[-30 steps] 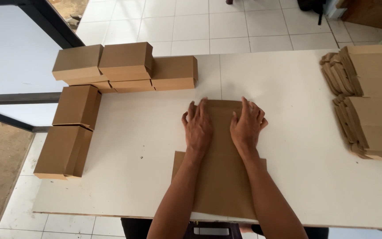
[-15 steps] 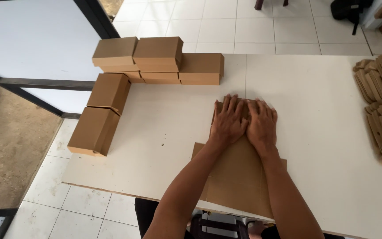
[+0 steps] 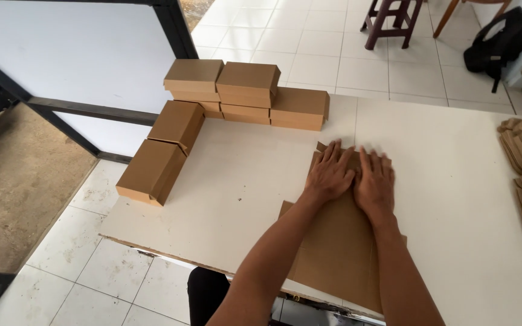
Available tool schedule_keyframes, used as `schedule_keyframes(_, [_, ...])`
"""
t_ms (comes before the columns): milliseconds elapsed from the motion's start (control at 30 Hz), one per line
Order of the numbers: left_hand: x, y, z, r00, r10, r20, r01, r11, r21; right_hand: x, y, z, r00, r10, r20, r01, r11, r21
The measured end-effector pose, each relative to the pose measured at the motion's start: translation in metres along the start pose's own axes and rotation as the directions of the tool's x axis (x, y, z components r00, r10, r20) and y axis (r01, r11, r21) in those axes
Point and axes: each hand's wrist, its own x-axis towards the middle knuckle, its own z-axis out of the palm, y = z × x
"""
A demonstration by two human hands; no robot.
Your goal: The person folds flat cardboard sheets into small rectangular boxes by hand, then places each finished box into a growing stack on the left side of the table. The process is repeated multiple times with consistent folding and stacking.
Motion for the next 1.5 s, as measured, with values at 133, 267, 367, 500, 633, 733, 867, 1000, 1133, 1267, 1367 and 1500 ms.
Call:
schedule_keyframes(133, [0.004,0.001,0.007,0.995,-0.030,-0.095,0.037,0.997,0.074,0.010,0.023,0.022,0.993,0.105,-0.057,-0.103,0.994,0.037])
schedule_keyframes(267, [0.003,0.004,0.013,0.940,0.073,-0.332,-0.006,0.980,0.199,0.008,0.025,0.025,0.983,0.090,-0.157,-0.085,0.996,0.034])
schedule_keyframes(367, [0.007,0.001,0.027,0.854,0.190,-0.485,-0.053,0.958,0.282,0.013,0.044,0.050,0.938,0.011,-0.345,-0.033,0.998,-0.058])
schedule_keyframes(500, [0.011,-0.012,0.056,0.883,0.199,-0.425,-0.084,0.958,0.275,0.006,0.047,0.063,0.922,-0.049,-0.385,-0.034,0.978,-0.206])
schedule_keyframes(633, [0.006,-0.002,0.035,0.918,0.207,-0.338,-0.131,0.963,0.234,0.002,0.025,0.030,0.995,-0.054,-0.084,0.050,0.998,-0.040])
schedule_keyframes(733, [0.000,-0.002,0.030,0.986,0.052,-0.161,-0.032,0.991,0.127,-0.006,0.016,0.018,0.998,-0.051,-0.021,0.050,0.998,-0.039])
schedule_keyframes(867, [-0.020,0.013,-0.007,0.999,-0.006,-0.042,0.010,0.993,0.114,-0.005,0.024,0.021,0.993,0.116,-0.025,-0.117,0.992,-0.045])
schedule_keyframes(1000, [-0.026,0.020,-0.014,0.994,-0.069,-0.089,0.079,0.991,0.109,-0.004,0.042,0.033,0.966,0.194,-0.173,-0.199,0.980,-0.010])
schedule_keyframes(1133, [-0.019,0.005,0.018,0.963,0.048,-0.265,0.034,0.955,0.295,0.000,0.049,0.052,0.884,0.126,-0.450,-0.205,0.970,-0.130])
schedule_keyframes(1267, [-0.019,0.007,0.020,0.965,0.049,-0.259,0.012,0.973,0.231,-0.003,0.035,0.045,0.900,-0.034,-0.435,-0.037,0.988,-0.152])
schedule_keyframes(1367, [-0.016,0.010,0.012,0.970,-0.037,-0.238,0.087,0.975,0.205,0.001,0.029,0.032,0.966,-0.011,-0.260,-0.009,0.997,-0.074])
schedule_keyframes(1500, [-0.019,0.019,-0.006,0.979,-0.200,-0.022,0.201,0.973,0.111,-0.005,0.018,0.011,0.992,0.052,-0.117,-0.056,0.998,-0.033])
